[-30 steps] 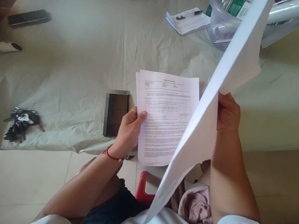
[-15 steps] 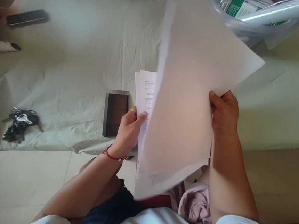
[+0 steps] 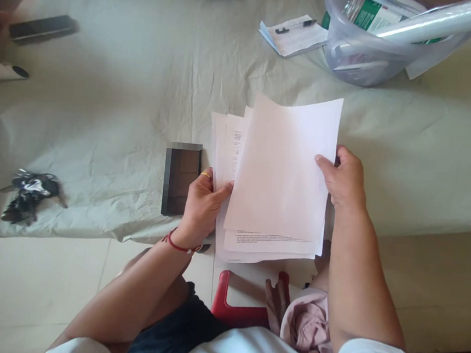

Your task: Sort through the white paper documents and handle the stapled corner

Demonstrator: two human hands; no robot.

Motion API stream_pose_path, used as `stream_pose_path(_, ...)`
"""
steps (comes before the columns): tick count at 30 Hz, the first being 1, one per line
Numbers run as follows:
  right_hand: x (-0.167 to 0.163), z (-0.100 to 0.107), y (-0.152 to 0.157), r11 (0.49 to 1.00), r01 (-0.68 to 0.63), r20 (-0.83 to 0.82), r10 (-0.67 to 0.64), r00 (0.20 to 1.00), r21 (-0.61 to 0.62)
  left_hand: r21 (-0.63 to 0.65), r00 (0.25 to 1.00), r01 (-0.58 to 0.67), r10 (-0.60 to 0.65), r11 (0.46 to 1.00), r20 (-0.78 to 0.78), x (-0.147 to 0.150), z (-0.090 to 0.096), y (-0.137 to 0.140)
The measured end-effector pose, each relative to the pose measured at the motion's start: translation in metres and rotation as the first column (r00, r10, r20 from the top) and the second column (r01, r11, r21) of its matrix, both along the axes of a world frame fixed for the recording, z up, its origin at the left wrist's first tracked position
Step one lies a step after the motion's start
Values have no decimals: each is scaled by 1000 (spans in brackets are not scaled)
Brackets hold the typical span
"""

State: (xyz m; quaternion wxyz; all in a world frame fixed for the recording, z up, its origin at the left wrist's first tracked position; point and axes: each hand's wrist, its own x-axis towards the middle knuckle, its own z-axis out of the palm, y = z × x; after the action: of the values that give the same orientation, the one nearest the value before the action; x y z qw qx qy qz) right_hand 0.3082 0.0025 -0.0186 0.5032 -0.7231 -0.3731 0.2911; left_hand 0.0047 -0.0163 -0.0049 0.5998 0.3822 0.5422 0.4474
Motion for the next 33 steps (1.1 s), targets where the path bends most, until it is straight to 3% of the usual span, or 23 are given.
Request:
stream_pose_path(4, -3, 3, -3, 991, -132, -100, 133, 986, 12, 35, 1000, -9, 10, 999, -22, 1, 0, -1)
stream_pose_path(10, -7, 5, -4, 972, -234, -177, 227, 958, -17, 64, 1000, -2, 4, 998, -23, 3, -1, 0)
stream_pose_path(21, 0, -4, 4, 999, 6, 66, -9, 998, 50, 88, 1000, -22, 20, 996, 22, 3, 0, 0)
stream_pose_path(26, -3, 1, 6, 978, 90, -107, -71, 992, 188, 89, 999, -33, 33, 995, 8, 3, 0, -1)
stream_pose_path(33, -12, 17, 6, 954, 108, -429, 24, 903, 281, 69, 997, -64, 61, 996, 39, 2, -1, -1)
